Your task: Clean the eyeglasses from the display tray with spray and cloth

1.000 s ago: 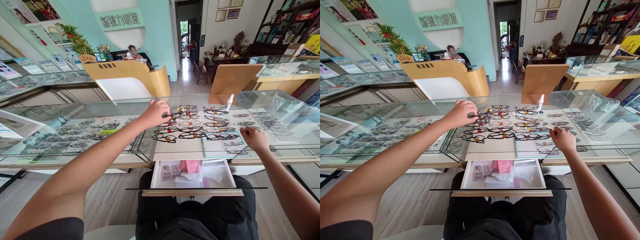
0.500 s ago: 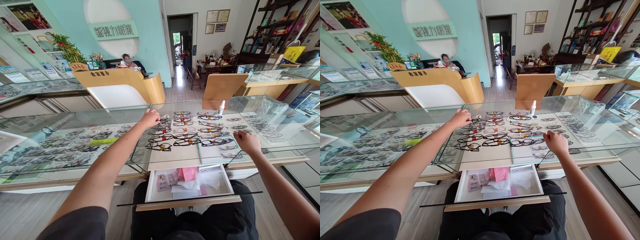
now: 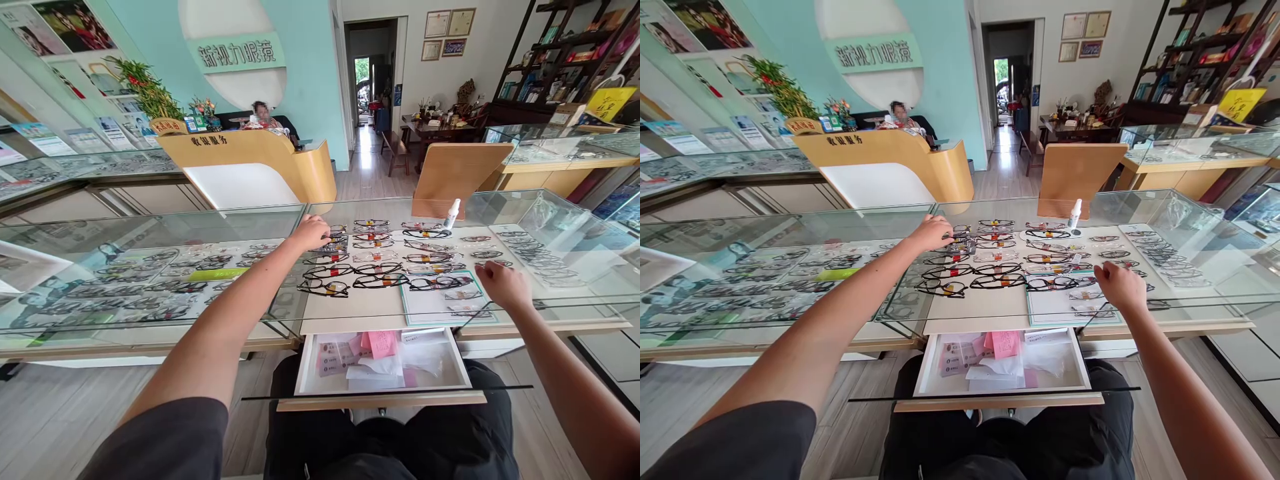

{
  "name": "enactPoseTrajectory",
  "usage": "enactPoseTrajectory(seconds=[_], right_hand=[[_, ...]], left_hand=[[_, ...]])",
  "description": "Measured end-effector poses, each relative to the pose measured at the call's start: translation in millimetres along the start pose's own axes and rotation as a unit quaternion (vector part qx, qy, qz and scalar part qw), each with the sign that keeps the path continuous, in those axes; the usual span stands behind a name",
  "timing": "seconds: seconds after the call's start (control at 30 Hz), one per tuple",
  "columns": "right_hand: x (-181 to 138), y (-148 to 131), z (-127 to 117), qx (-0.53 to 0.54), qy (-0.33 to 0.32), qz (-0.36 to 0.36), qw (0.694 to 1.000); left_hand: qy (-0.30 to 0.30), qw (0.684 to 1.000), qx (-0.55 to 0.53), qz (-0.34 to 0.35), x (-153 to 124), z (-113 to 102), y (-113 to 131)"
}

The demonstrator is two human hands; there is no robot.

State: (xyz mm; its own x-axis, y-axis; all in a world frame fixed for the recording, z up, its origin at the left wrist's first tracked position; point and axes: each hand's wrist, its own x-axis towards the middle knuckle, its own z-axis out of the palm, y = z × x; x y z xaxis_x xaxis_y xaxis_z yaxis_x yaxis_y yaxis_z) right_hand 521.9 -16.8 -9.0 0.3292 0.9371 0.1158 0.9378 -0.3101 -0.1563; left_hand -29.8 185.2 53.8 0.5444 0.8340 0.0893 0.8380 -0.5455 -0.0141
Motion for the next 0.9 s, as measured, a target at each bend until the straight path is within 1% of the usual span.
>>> enactPoseTrajectory(seconds=[0.13, 0.23, 0.33, 0.4, 0.47, 0.5, 0.53, 0.57, 0.6, 0.63, 0.67, 0.73, 0.77, 0.8, 0.83, 0.87, 0.9], right_hand=[[0.5, -0.8, -0.8, 0.007, 0.002, 0.001, 1.000], [0.8, -1.8, -1.7, 0.019, 0.004, -0.001, 1.000], [0.5, -2.8, -2.8, 0.045, 0.011, -0.001, 0.999], [0.5, -2.2, -4.2, 0.103, 0.023, 0.015, 0.994], [2.1, -0.5, -7.1, 0.220, 0.040, 0.059, 0.973], [4.0, 0.4, -9.4, 0.289, 0.052, 0.086, 0.952], [6.6, 0.7, -12.7, 0.340, 0.063, 0.108, 0.932], [10.2, 0.2, -16.9, 0.370, 0.074, 0.121, 0.918], [14.7, -1.8, -22.0, 0.397, 0.093, 0.132, 0.904], [19.9, -5.7, -28.2, 0.422, 0.117, 0.140, 0.888], [25.6, -11.7, -35.2, 0.446, 0.142, 0.144, 0.872], [37.0, -30.9, -50.8, 0.490, 0.185, 0.134, 0.841], [42.0, -43.8, -58.8, 0.508, 0.198, 0.125, 0.829], [46.0, -58.4, -66.3, 0.525, 0.204, 0.115, 0.818], [48.9, -74.1, -73.1, 0.550, 0.215, 0.104, 0.800], [50.7, -90.3, -78.9, 0.620, 0.224, 0.083, 0.747], [51.4, -106.0, -83.4, 0.674, 0.224, 0.057, 0.701]], left_hand=[[-0.006, 1.000, -0.002, -0.018, -1.8, -1.4, 6.0], [0.008, 1.000, -0.007, -0.029, -5.0, -7.7, 15.5], [0.052, 0.998, -0.011, -0.032, -10.4, -20.2, 35.3], [0.087, 0.996, -0.014, -0.025, -16.8, -29.7, 59.7], [0.120, 0.992, -0.031, -0.011, -28.8, -37.0, 96.7], [0.139, 0.989, -0.049, -0.002, -38.0, -39.0, 119.9], [0.171, 0.979, -0.114, 0.014, -49.7, -39.7, 145.7], [0.176, 0.964, -0.198, 0.038, -63.9, -38.7, 173.3], [0.151, 0.941, -0.295, 0.066, -79.9, -36.0, 201.8], [0.108, 0.914, -0.383, 0.084, -96.9, -31.5, 230.4], [0.052, 0.888, -0.446, 0.097, -113.6, -25.3, 258.3], [-0.058, 0.839, -0.534, 0.093, -141.0, -8.9, 309.7], [-0.097, 0.816, -0.563, 0.084, -149.9, 0.2, 332.4], [-0.114, 0.797, -0.589, 0.069, -155.2, 9.2, 352.9], [-0.115, 0.777, -0.616, 0.058, -157.1, 17.2, 370.8], [-0.106, 0.757, -0.643, 0.043, -156.6, 23.9, 386.0], [-0.096, 0.737, -0.669, 0.035, -154.4, 28.8, 398.6]])
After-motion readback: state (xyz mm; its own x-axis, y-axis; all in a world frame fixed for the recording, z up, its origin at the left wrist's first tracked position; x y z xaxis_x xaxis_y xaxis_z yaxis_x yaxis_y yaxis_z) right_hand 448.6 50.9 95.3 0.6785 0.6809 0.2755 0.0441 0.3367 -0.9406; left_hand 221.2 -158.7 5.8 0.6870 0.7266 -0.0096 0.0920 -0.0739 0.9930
